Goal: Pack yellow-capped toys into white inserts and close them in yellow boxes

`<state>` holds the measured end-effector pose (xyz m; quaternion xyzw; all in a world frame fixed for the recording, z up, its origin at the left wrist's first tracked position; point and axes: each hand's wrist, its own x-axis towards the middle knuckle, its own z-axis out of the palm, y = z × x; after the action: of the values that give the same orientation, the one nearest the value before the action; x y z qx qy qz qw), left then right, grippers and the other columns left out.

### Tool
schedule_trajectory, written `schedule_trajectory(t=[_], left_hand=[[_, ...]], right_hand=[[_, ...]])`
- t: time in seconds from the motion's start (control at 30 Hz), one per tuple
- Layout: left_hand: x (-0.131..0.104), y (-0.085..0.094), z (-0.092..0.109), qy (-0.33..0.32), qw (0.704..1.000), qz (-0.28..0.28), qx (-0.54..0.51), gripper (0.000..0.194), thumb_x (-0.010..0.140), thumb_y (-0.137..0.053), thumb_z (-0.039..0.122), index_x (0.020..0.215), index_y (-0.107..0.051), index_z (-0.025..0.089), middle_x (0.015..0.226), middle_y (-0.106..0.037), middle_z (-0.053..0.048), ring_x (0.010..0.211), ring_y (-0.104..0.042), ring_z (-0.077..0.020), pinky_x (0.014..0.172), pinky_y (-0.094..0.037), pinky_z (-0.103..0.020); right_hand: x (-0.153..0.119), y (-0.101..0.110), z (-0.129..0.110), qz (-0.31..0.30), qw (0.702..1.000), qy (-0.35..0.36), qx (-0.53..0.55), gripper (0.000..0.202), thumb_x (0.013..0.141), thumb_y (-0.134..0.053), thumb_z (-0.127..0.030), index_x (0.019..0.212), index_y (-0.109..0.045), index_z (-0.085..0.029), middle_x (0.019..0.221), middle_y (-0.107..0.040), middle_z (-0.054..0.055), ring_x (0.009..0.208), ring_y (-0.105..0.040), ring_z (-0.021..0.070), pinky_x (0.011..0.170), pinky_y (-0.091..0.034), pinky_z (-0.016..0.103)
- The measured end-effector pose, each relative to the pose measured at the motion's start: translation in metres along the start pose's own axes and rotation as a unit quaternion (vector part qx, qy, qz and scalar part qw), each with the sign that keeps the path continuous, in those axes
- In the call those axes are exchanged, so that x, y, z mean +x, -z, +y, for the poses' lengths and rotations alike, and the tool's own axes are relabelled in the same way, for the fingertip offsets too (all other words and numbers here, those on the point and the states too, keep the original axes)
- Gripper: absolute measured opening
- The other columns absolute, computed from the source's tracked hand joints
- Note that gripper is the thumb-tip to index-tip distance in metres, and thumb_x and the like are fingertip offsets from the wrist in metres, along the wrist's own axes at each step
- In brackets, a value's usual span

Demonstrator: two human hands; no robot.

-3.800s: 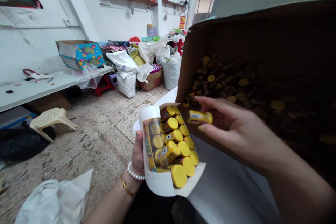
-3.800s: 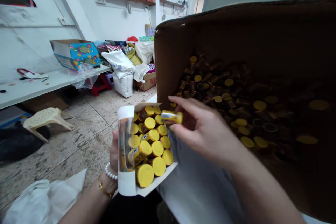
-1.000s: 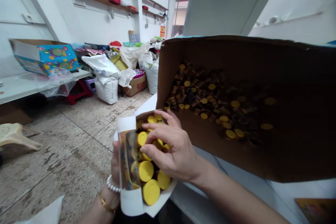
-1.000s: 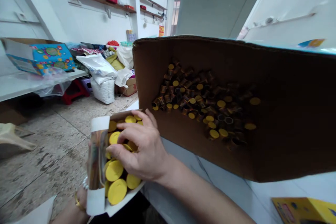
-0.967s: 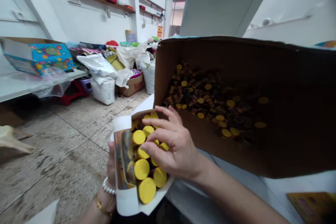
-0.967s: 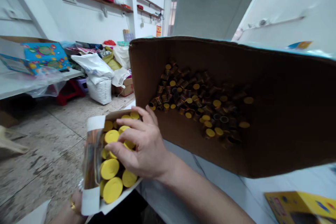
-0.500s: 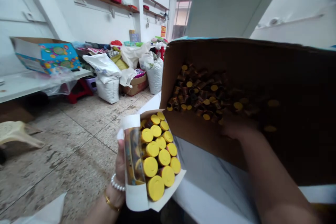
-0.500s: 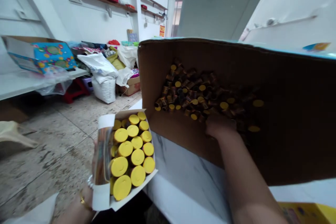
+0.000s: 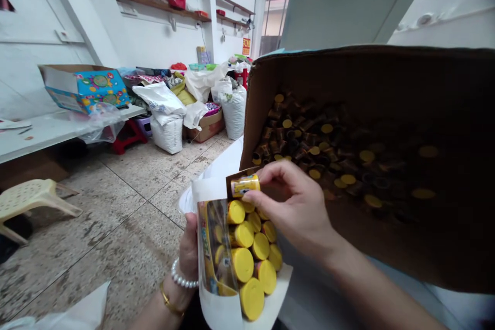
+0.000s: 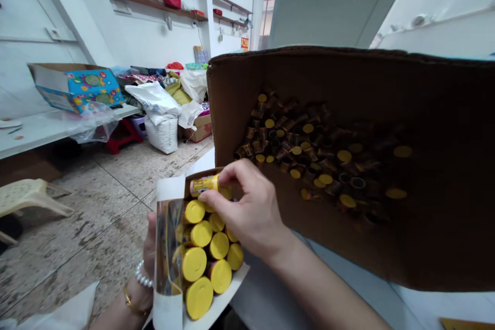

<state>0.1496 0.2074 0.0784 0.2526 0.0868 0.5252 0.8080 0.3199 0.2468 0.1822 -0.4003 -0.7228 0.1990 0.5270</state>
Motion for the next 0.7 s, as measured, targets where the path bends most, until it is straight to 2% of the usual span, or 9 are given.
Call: schedule_trajectory(t=[0.1, 0.17, 0.2, 0.27, 0.4, 0.5, 0.6, 0.63, 0.7], left_hand=[[0.004, 0.004, -0.001, -0.017, 0.999, -0.046, -0.021, 0.062, 0.090, -0.044, 0.069, 0.122, -0.068, 0.023, 0.135, -0.065, -0.008, 0.140, -0.042, -0.0351, 0.120, -0.025, -0.052], [0.006, 0.005, -0.001, -0.037, 0.997, -0.058, -0.037, 0.062, 0.094, -0.033, 0.068, 0.126, -0.066, 0.026, 0.138, -0.063, -0.006, 0.143, -0.039, -0.0322, 0.121, -0.022, -0.051], [0.006, 0.006, 0.000, -0.043, 0.996, -0.058, -0.043, 0.064, 0.095, -0.028, 0.068, 0.127, -0.065, 0.026, 0.141, -0.060, -0.006, 0.144, -0.037, -0.0315, 0.122, -0.020, -0.052], [0.007, 0.006, 0.001, -0.051, 0.997, -0.046, -0.043, 0.071, 0.093, -0.022, 0.071, 0.130, -0.063, 0.027, 0.146, -0.055, -0.007, 0.145, -0.034, -0.0318, 0.121, -0.019, -0.053], [0.004, 0.000, 0.000, -0.038, 0.997, 0.061, -0.014, 0.077, 0.087, -0.025, 0.080, 0.137, -0.056, 0.030, 0.148, -0.054, -0.006, 0.146, -0.035, -0.0313, 0.119, -0.027, -0.053], [0.001, -0.007, -0.010, -0.044, 0.992, 0.110, -0.034, 0.069, 0.089, -0.033, 0.075, 0.139, -0.053, 0.032, 0.144, -0.057, -0.004, 0.144, -0.038, -0.0296, 0.119, -0.031, -0.050], [-0.003, -0.016, -0.027, -0.032, 0.986, 0.147, -0.072, 0.067, 0.090, -0.040, 0.071, 0.141, -0.052, 0.028, 0.140, -0.061, -0.007, 0.139, -0.046, -0.0305, 0.116, -0.036, -0.048], [-0.005, -0.019, -0.034, -0.025, 0.983, 0.165, -0.076, 0.067, 0.090, -0.043, 0.069, 0.142, -0.050, 0.027, 0.138, -0.063, -0.008, 0.136, -0.050, -0.0309, 0.115, -0.039, -0.048], [-0.011, -0.025, -0.047, -0.017, 0.976, 0.206, -0.063, 0.063, 0.090, -0.051, 0.062, 0.143, -0.048, 0.026, 0.132, -0.066, -0.010, 0.128, -0.058, -0.0312, 0.109, -0.045, -0.048]], right_hand=[[-0.004, -0.003, -0.002, -0.049, 0.990, 0.117, -0.064, 0.010, 0.085, -0.071, -0.024, 0.092, -0.065, -0.020, 0.097, -0.069, 0.005, 0.097, -0.065, 0.0202, 0.088, -0.054, 0.035], [-0.002, 0.003, -0.003, -0.115, 0.975, 0.169, -0.086, 0.021, 0.089, -0.067, -0.026, 0.109, -0.068, -0.020, 0.114, -0.070, 0.007, 0.117, -0.059, 0.0232, 0.105, -0.047, 0.040], [0.000, 0.006, -0.003, -0.130, 0.971, 0.176, -0.097, 0.025, 0.091, -0.065, -0.027, 0.115, -0.068, -0.021, 0.121, -0.069, 0.007, 0.124, -0.055, 0.0241, 0.110, -0.043, 0.042], [0.004, 0.015, -0.004, -0.111, 0.975, 0.150, -0.118, 0.027, 0.093, -0.062, -0.030, 0.118, -0.069, -0.023, 0.128, -0.067, 0.007, 0.128, -0.053, 0.0245, 0.113, -0.040, 0.044], [0.006, 0.030, 0.004, -0.056, 0.990, -0.026, -0.127, 0.034, 0.092, -0.058, -0.044, 0.118, -0.068, -0.025, 0.130, -0.065, 0.007, 0.123, -0.058, 0.0262, 0.107, -0.045, 0.045], [-0.011, 0.037, 0.015, -0.059, 0.974, -0.206, -0.076, 0.043, 0.090, -0.056, -0.057, 0.116, -0.069, -0.026, 0.128, -0.067, 0.009, 0.122, -0.059, 0.0304, 0.104, -0.046, 0.049], [-0.048, 0.037, 0.014, -0.012, 0.916, -0.386, 0.109, 0.056, 0.086, -0.052, -0.071, 0.118, -0.069, -0.028, 0.133, -0.064, 0.010, 0.120, -0.061, 0.0334, 0.093, -0.054, 0.050], [-0.063, 0.035, 0.010, 0.019, 0.890, -0.420, 0.179, 0.059, 0.085, -0.050, -0.073, 0.120, -0.067, -0.028, 0.135, -0.064, 0.011, 0.119, -0.062, 0.0338, 0.090, -0.056, 0.050], [-0.091, 0.032, 0.001, 0.096, 0.850, -0.441, 0.273, 0.059, 0.085, -0.053, -0.071, 0.121, -0.066, -0.027, 0.134, -0.065, 0.011, 0.117, -0.064, 0.0332, 0.087, -0.058, 0.049]])
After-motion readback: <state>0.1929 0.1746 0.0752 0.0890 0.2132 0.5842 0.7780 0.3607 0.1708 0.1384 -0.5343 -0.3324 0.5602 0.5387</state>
